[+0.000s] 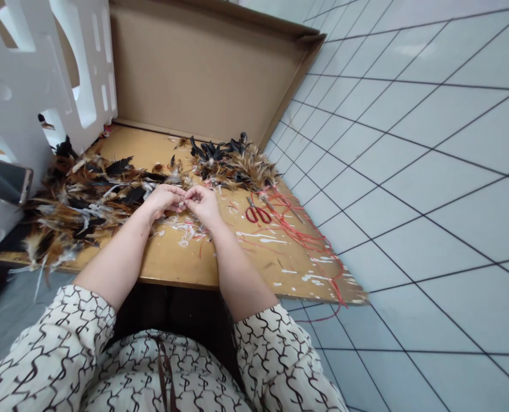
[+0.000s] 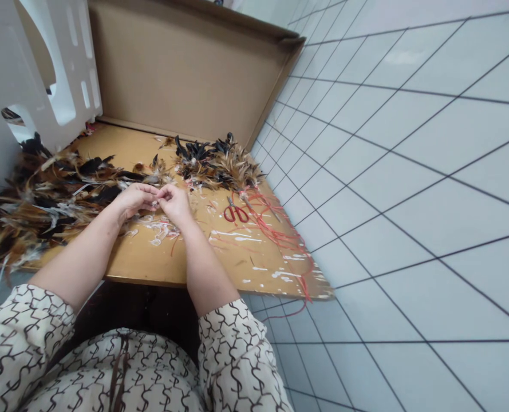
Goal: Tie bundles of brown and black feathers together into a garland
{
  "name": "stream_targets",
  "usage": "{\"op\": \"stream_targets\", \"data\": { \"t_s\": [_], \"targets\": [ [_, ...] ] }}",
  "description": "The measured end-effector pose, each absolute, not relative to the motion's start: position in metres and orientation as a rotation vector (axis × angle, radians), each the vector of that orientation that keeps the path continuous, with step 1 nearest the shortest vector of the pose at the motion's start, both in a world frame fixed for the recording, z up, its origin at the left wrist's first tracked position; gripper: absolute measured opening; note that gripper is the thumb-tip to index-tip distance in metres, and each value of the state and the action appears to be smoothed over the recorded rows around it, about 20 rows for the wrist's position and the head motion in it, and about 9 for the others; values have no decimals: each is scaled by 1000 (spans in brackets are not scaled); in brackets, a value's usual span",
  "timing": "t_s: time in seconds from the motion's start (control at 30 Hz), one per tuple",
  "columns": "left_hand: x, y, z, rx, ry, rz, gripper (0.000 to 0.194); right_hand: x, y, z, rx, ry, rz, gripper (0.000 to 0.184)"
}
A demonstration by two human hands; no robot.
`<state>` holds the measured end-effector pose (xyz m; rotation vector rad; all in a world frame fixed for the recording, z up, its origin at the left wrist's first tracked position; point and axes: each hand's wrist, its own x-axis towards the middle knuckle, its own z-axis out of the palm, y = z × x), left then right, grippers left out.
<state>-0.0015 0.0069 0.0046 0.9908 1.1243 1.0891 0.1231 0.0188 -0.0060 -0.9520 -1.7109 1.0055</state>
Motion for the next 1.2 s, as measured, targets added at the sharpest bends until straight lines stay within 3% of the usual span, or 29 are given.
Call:
{"op": "stream_targets", "data": {
  "t_s": [0.6, 0.77, 1.2],
  "targets": [
    [1, 7, 2, 988, 1090, 1101, 15, 126, 16, -11, -959, -1987, 357, 17],
    [-1, 10, 0, 1009, 1074, 1083, 7, 126, 17, -13, -941, -1988, 323, 19],
    [-5, 10, 2, 1003, 1046, 1075, 15, 124, 17, -13, -934, -1850, 470, 13]
  ]
}}
